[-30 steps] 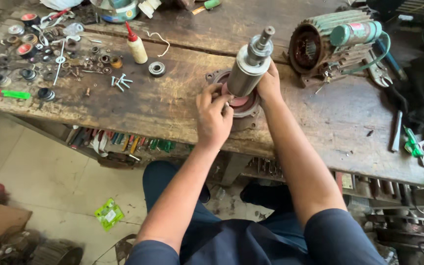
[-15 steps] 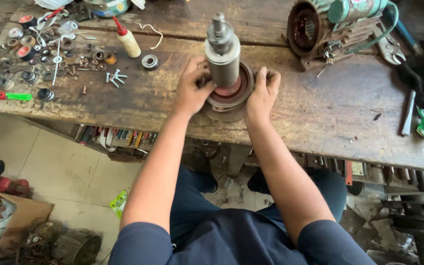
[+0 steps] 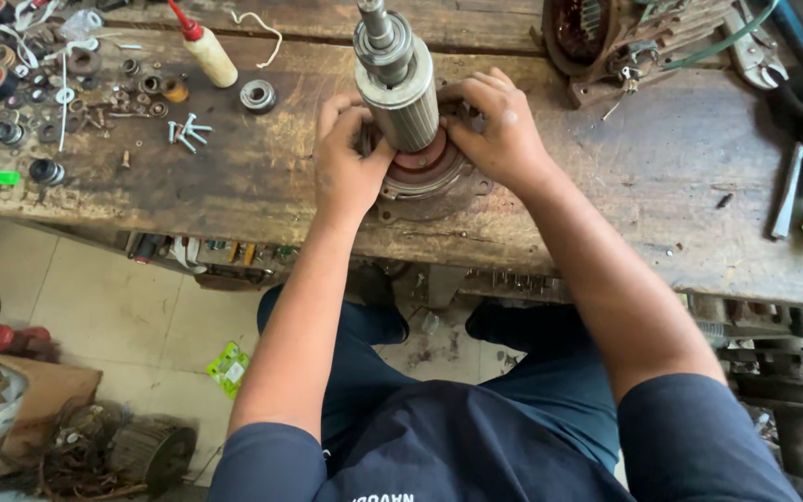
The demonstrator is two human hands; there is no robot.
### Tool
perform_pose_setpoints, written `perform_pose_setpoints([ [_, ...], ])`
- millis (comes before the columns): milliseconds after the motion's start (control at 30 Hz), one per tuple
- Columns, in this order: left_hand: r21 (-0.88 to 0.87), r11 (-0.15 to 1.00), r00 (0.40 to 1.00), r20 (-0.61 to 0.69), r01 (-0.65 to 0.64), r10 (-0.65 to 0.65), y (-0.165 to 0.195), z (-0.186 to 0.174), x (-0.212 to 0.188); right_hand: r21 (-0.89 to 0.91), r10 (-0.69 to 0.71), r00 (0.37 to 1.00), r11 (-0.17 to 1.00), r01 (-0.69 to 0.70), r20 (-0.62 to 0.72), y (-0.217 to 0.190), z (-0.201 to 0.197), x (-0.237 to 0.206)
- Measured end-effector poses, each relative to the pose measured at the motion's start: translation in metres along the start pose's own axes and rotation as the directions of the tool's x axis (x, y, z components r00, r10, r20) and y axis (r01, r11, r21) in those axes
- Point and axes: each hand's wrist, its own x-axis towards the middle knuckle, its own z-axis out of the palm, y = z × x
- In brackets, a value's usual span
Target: The person aligns a motor armature shaft with a bearing end-bell housing on the workbench, presses the parts together by hand, and uses a wrench to tighten bolts around the housing. They then fit the armature assembly into the motor stator body and hand-tighten fasteners on the motor end.
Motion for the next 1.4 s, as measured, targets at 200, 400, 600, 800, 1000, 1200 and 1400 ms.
perform_pose_setpoints([
  [200,0.002,0.999,0.999,-0.033,0.040,-0.040,0.000,0.004,-0.004,0.013,-0.099,0.990,0.995,0.098,0.101,0.004,-0.006,0.011],
  [400,-0.071,0.994,0.995,0.056,0.085,-0.081,-0.004,0.002,-0.006,-0.011,-0.162,0.964,0.986,0.168,0.213,0.018,-0.005,0.023],
  [600,-0.004,1.000,0.999,0.033,-0.007,0.007,-0.004,0.003,-0.001,0.035,-0.148,0.949,0.989,0.144,0.279,0.022,-0.011,0.030],
  [800,-0.064,0.981,0.975,0.138,0.183,-0.173,-0.005,0.003,0.000,-0.122,-0.131,0.958,0.979,0.166,0.255,0.012,-0.011,0.028],
  [1000,-0.090,0.996,0.998,0.064,0.017,-0.011,-0.007,0.007,0.001,-0.125,-0.129,0.969,0.979,0.158,0.211,0.006,-0.012,0.028],
  [1200,-0.183,0.970,0.979,0.155,0.162,-0.134,-0.013,0.007,-0.001,-0.053,-0.113,0.973,0.991,0.126,0.201,0.009,-0.011,0.022],
  [1400,-0.107,0.993,0.997,0.055,0.056,-0.050,-0.022,0.013,-0.006,-0.083,-0.111,0.983,0.989,0.124,0.145,0.009,-0.002,0.021],
])
